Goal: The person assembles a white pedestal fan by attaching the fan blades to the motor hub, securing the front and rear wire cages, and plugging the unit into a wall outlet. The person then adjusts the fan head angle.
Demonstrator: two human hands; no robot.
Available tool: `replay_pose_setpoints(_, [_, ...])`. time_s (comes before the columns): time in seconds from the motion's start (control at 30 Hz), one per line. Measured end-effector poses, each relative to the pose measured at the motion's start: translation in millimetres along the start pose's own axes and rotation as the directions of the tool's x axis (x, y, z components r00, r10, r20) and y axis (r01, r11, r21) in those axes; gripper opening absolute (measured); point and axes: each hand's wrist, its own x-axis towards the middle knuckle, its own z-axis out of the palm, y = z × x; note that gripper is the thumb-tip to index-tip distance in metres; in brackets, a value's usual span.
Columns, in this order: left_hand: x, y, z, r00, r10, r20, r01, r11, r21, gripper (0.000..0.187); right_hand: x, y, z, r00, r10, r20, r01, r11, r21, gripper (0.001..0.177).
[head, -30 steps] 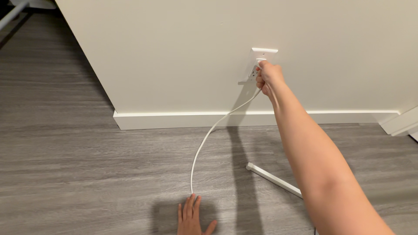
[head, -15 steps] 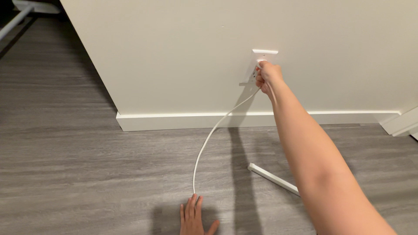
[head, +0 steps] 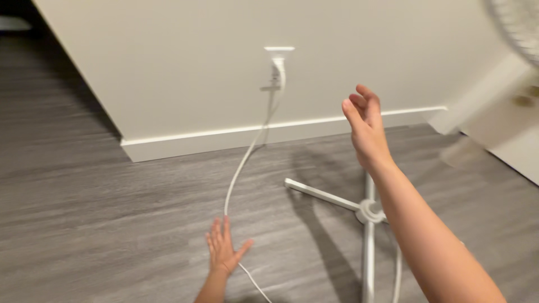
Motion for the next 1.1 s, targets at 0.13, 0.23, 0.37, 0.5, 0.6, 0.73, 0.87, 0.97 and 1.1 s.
replay_pose_setpoints(0.13, [14,33,-10,0.988,-0.037,-0.152,-0.014,0.947,-0.322,0.112,-62,-42,-78,0.999,-0.033,0.011,0.034,0.996,-0.082,0.057])
replay_pose_setpoints(0.23, [36,110,-54,0.953,0.043,-0.298,-0.201,0.828,-0.523,0.091,-90,-62,-116,0.996,-0.088,-0.022,0.085,0.990,-0.116,0.047])
replay_pose_setpoints(0.37, [43,213,-163,0.836,0.205,-0.508,-0.528,0.552,-0.645,0.055,-111,-82,-161,0.961,-0.100,-0.258,0.068,0.989,-0.130,0.032])
replay_pose_setpoints(0.5, [22,286,-261,0.772,0.295,-0.564,-0.636,0.369,-0.678,0.044,-123,-98,-213,0.907,-0.118,-0.404,0.099,0.993,-0.068,0.028])
replay_pose_setpoints(0.6, [8,333,-310,0.797,0.318,-0.514,-0.599,0.299,-0.743,0.048,-126,-112,-243,0.888,-0.069,-0.454,0.068,0.998,-0.019,0.040])
replay_pose_setpoints(0.73, [-6,381,-352,0.783,0.366,-0.504,-0.620,0.389,-0.681,0.062,-126,-130,-268,0.893,-0.021,-0.449,0.027,1.000,0.009,0.068])
replay_pose_setpoints(0.87, [-9,425,-370,0.789,0.397,-0.468,-0.601,0.347,-0.720,0.086,-126,-144,-285,0.907,-0.019,-0.420,0.079,0.989,0.125,0.085])
replay_pose_setpoints(0.97, [-3,457,-374,0.803,0.428,-0.413,-0.561,0.312,-0.767,0.103,-117,-153,-295,0.908,-0.009,-0.420,0.087,0.982,0.168,0.092])
replay_pose_setpoints(1.1, [2,498,-374,0.849,0.436,-0.299,-0.462,0.339,-0.819,0.128,-98,-148,-299,0.927,-0.021,-0.375,0.080,0.986,0.144,0.102])
